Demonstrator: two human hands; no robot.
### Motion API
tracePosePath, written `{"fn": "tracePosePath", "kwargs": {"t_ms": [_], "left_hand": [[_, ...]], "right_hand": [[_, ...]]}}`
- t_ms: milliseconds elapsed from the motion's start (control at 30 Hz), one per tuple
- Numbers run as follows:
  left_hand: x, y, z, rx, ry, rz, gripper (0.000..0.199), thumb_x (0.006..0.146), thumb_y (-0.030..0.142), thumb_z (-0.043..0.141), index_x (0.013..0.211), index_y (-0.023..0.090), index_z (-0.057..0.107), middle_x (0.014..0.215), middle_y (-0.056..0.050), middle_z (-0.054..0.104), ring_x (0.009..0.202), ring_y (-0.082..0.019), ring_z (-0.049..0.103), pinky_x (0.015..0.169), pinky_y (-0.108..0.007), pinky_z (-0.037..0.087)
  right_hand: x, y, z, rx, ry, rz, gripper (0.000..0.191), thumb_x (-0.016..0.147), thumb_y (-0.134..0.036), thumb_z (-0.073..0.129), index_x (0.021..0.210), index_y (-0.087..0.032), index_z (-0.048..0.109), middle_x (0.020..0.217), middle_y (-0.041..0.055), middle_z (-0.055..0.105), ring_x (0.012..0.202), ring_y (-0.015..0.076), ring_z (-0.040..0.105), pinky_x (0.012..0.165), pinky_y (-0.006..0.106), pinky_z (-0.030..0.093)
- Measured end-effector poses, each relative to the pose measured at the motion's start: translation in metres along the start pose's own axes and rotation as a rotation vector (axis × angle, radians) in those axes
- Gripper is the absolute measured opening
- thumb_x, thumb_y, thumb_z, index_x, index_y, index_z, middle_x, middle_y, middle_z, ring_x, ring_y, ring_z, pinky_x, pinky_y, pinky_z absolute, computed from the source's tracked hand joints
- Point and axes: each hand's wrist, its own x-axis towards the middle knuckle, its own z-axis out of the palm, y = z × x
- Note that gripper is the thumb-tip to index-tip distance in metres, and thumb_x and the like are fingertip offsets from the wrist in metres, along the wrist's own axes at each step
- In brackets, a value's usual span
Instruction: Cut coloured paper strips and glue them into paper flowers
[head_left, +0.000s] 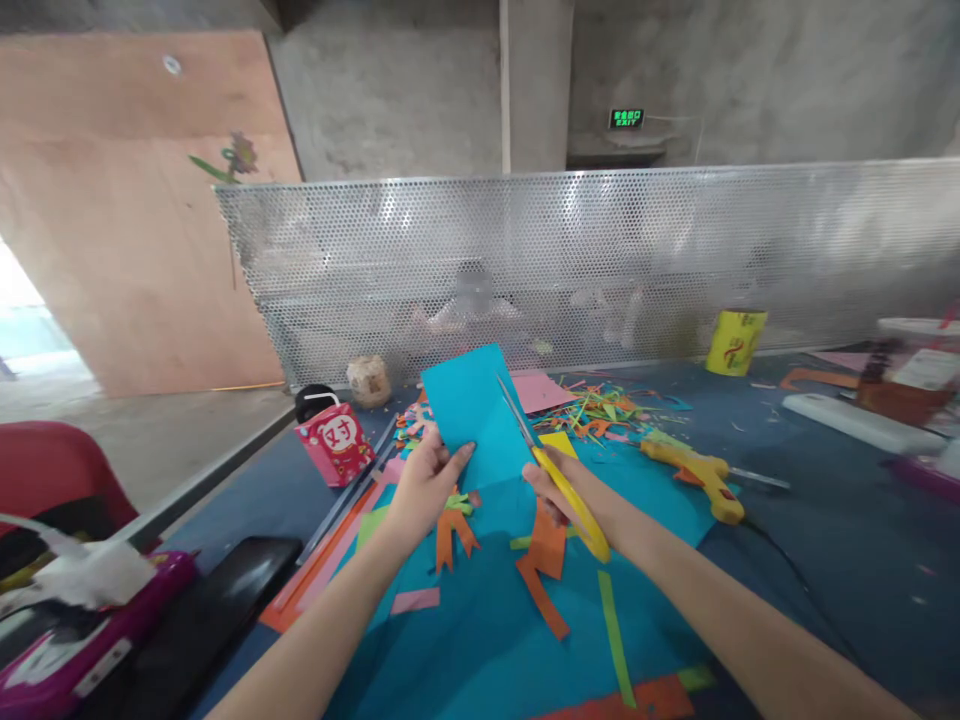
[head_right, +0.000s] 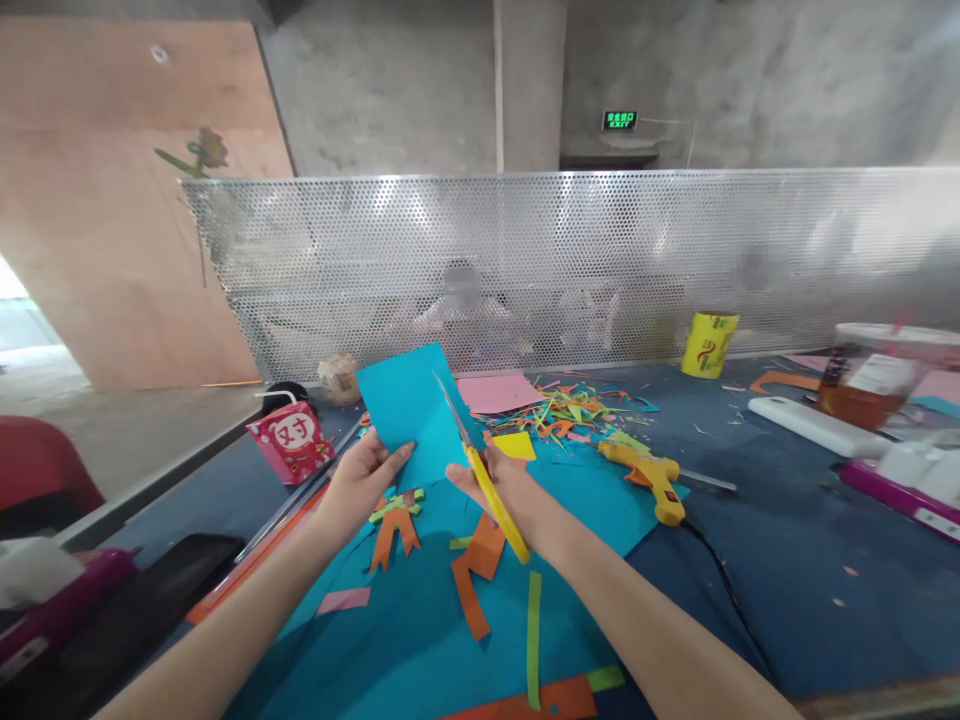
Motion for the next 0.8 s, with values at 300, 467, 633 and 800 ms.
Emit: {"fn": "tracePosePath", "kwargs": {"t_ms": [300,467,633,800], "left_hand": [[-0.002,0.007,0.0,-0.041,-0.001,-0.051,0.034,0.066,0.038,0.058,0.091,0.016,0.052,0.054,0.003,0.055,0.041,-0.009,0.047,0.041,-0.021,0.038],[-0.004,0.012,0.003,-0.068,-0.018,-0.079,0.037,0.066,0.04,0.057,0.093,0.015,0.052,0.056,0.002,0.057,0.038,-0.008,0.046,0.038,-0.02,0.037],[-0.006,0.016,0.004,-0.03,-0.047,-0.076,0.036,0.066,0.037,0.057,0.094,0.016,0.051,0.054,0.003,0.056,0.039,-0.009,0.048,0.038,-0.021,0.039],[-0.007,0.017,0.002,-0.032,-0.025,-0.058,0.032,0.066,0.034,0.057,0.092,0.015,0.052,0.054,0.002,0.057,0.04,-0.01,0.05,0.04,-0.022,0.042]], "right_hand": [[-0.004,-0.008,-0.004,-0.014,-0.05,0.03,0.037,0.066,-0.055,0.049,0.07,-0.021,0.034,0.047,-0.0097,0.031,0.036,0.006,0.032,0.036,0.019,0.031],[-0.001,-0.001,-0.001,0.022,-0.049,0.004,0.038,0.066,-0.055,0.049,0.068,-0.021,0.034,0.046,-0.0101,0.03,0.037,0.0053,0.031,0.036,0.018,0.029],[0.002,0.007,-0.003,0.011,-0.063,-0.005,0.042,0.067,-0.061,0.044,0.062,-0.02,0.033,0.046,-0.0088,0.03,0.037,0.005,0.032,0.036,0.018,0.029],[0.0,0.001,-0.002,0.083,-0.091,0.016,0.049,0.063,-0.067,0.04,0.057,-0.02,0.03,0.047,-0.0075,0.032,0.036,0.0043,0.032,0.035,0.018,0.026]]}}
